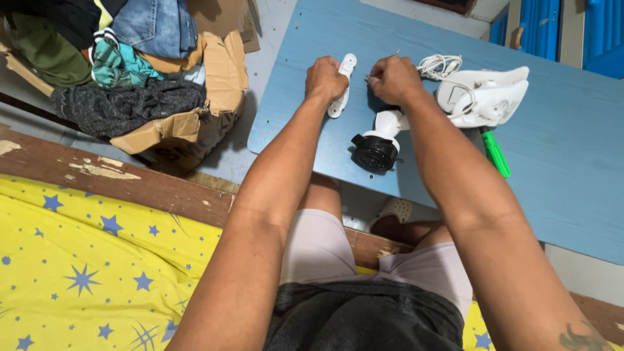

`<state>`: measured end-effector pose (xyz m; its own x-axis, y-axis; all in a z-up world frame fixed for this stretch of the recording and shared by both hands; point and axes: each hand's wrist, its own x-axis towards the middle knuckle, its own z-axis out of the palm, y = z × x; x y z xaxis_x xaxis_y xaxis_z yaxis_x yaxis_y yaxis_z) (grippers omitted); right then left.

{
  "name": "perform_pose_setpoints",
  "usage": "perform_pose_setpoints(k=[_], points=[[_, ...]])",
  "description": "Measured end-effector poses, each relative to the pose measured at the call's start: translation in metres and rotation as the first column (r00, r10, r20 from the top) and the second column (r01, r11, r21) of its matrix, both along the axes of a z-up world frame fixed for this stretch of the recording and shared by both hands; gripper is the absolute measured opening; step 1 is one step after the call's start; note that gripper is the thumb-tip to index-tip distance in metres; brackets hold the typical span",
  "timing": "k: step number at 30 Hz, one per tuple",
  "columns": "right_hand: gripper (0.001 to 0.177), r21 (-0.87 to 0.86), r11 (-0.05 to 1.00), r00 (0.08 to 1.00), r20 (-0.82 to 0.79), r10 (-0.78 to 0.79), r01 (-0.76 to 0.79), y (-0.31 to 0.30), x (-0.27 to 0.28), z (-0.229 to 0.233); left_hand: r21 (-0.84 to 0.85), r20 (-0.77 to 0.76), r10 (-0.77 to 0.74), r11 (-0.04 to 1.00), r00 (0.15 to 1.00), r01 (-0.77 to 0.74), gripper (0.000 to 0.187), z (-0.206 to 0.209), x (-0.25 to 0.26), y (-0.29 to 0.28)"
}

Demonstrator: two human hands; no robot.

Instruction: The person disassembles a small white electric fan on a blue table. They remove the fan blades, use a green screwdriver to loosen screws on the motor housing and stand, and separate the components, leaving the parts laid out on the table.

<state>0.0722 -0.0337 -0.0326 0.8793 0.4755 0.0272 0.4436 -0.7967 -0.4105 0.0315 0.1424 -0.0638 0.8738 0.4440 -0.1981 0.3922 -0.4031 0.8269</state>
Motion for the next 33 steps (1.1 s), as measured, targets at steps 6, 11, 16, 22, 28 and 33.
perform_pose_setpoints(k=[6,11,16,22,28,33], points=[[0.02,-0.167,0.982,0.996,0.004,-0.085,0.084,0.014,-0.003,-0.003,0.127,-0.003,-0.087,0.988,0.996,0.087,0.02,0.0,0.006,-0.004],[0.024,-0.322,0.945,0.995,0.096,-0.031,0.06,0.019,-0.01,-0.001,0.196,-0.124,-0.147,0.966,0.981,0.17,0.026,0.013,0.003,-0.01],[0.026,-0.27,0.958,0.995,0.011,-0.101,0.1,0.01,-0.007,0.005,0.221,-0.163,-0.181,0.951,0.97,0.215,0.029,0.023,0.001,-0.012],[0.021,-0.023,0.97,0.969,0.058,-0.239,0.241,-0.016,0.024,0.002,0.267,-0.123,-0.24,0.927,0.963,0.265,0.035,0.028,0.004,-0.014],[0.028,-0.09,0.985,0.953,0.28,-0.116,0.146,-0.009,0.076,-0.039,0.3,-0.092,-0.265,0.912,0.96,0.28,0.048,0.035,0.004,-0.018],[0.029,-0.242,0.97,0.942,0.332,0.049,0.034,-0.01,0.091,-0.062,0.31,-0.063,-0.276,0.908,0.959,0.282,0.042,0.031,0.008,-0.019]])
